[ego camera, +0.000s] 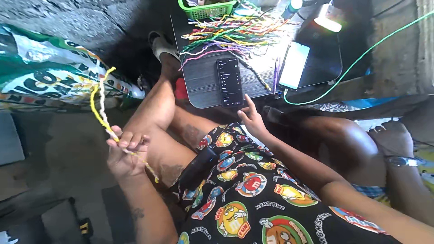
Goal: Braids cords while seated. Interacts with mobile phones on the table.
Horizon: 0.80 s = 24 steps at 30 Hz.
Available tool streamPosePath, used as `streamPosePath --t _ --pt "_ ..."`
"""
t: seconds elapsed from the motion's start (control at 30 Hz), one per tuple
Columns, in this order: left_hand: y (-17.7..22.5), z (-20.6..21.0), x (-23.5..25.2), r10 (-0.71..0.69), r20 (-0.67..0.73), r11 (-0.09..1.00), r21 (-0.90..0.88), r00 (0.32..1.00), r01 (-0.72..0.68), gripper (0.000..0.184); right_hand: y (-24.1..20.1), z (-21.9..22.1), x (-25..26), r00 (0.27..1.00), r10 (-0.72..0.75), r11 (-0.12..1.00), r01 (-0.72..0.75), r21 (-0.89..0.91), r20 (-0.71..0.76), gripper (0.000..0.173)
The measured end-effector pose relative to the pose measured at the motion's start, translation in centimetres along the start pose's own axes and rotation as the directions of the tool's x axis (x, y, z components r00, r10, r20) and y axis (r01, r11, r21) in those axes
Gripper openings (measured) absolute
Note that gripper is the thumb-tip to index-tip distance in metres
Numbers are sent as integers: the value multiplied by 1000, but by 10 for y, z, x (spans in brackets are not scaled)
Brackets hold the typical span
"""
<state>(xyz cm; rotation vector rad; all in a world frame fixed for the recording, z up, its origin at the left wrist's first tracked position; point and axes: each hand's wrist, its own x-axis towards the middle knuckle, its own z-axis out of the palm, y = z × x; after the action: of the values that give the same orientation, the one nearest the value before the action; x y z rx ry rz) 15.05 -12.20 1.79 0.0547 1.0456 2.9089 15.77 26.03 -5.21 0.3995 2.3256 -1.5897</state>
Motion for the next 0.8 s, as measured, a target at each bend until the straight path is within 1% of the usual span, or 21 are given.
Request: streamPosePath --t 0.1,0.2,0.27,0.4,0.53,0.67,0.8 --pt "-3 -1 -3 53 93 993 -106 994 -43 23 -4 4 7 999 44 990 -45 133 8 72" --pt "-4 4 -3 97 86 983 -162 992 -82 22 -5 5 22 996 79 959 -88 269 45 78" --pt "-3 4 -3 91 81 983 -167 993 -76 23 -4 3 32 990 109 936 -133 325 91 76" --pt "-4 2 -2 69 99 977 -209 993 -47 23 3 -3 46 986 91 922 -137 363 141 72" --pt "-8 2 -5 109 120 965 -252 987 -76 24 5 -6 48 988 66 925 -113 363 137 67" --pt "-12 6 -12 124 98 969 -227 987 -99 18 12 -10 48 989 23 921 -78 382 147 66" --pt "-14 -1 -19 101 122 974 -215 987 -73 14 12 -17 48 986 51 900 -113 422 157 63"
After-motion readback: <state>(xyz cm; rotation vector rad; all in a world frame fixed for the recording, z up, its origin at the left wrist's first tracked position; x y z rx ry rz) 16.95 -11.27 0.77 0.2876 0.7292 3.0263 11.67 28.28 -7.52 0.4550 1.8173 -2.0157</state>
